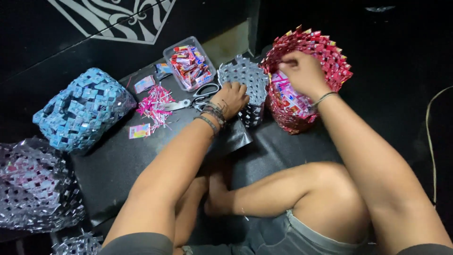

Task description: The person folds small silver plastic sachets into strips and weaves them into structured baskets by hand while sitting on the floor.

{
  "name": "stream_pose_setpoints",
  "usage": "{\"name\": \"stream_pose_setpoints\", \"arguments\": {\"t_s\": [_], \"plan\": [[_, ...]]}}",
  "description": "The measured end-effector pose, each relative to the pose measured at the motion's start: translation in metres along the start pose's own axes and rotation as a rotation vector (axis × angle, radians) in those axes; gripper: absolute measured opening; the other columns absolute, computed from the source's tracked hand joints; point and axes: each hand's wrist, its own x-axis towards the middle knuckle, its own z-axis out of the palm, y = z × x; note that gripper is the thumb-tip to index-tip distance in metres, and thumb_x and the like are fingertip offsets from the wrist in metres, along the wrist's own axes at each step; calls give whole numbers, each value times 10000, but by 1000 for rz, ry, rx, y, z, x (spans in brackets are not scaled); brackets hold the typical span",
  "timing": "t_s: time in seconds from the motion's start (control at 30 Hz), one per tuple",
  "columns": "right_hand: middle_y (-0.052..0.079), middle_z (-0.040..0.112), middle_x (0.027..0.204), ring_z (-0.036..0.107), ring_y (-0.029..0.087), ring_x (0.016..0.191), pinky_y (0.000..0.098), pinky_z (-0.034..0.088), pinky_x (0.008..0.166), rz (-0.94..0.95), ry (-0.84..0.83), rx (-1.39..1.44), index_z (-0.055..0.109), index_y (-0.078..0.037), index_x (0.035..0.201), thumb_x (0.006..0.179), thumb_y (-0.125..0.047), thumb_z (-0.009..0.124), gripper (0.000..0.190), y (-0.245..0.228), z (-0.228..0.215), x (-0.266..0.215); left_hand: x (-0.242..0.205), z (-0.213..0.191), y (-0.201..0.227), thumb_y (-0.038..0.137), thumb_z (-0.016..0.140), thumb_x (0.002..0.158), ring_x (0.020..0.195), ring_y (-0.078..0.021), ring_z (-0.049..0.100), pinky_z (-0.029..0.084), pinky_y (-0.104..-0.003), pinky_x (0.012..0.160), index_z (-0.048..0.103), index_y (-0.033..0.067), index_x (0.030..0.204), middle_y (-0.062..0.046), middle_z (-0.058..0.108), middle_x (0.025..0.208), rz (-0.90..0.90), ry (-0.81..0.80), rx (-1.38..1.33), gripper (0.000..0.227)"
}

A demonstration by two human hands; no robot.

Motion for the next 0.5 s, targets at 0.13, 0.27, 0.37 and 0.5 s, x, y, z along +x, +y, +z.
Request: {"name": "stream_pose_setpoints", "arguments": {"t_s": [0.13,0.27,0.37,0.5], "plan": [[173,767,1116,689,355,1138,503,518,993,96,-293,-307,743,-101,1242,922,-458,706,480,-13,-19,-20,-4,8,0,207,558,910,782,-340,522,412,-473,659,635,150,866,-136,524,881,-36,-126,-13,105],[262,731,1236,617,440,1263,539,446,1107,169,-703,-274,700,-21,1293,852,-492,696,645,-23,3,-30,-3,1,-2,187,538,934,847,-322,573,447,-470,706,636,142,945,-115,577,932,-91,-236,-153,108],[236,750,1144,672,401,1144,529,523,993,213,-728,-178,757,-14,1166,904,-355,651,443,-13,31,-27,7,-37,-1,200,610,837,1016,-351,603,470,-503,810,589,128,1165,-136,614,1075,-204,-255,-299,336],[157,610,1131,687,330,1025,517,621,814,515,-704,244,643,8,1176,898,-220,624,360,-8,53,-34,26,-91,22,76,527,696,1375,-367,475,426,-534,1067,407,40,1502,-197,543,1433,-213,-68,-656,816]]}}
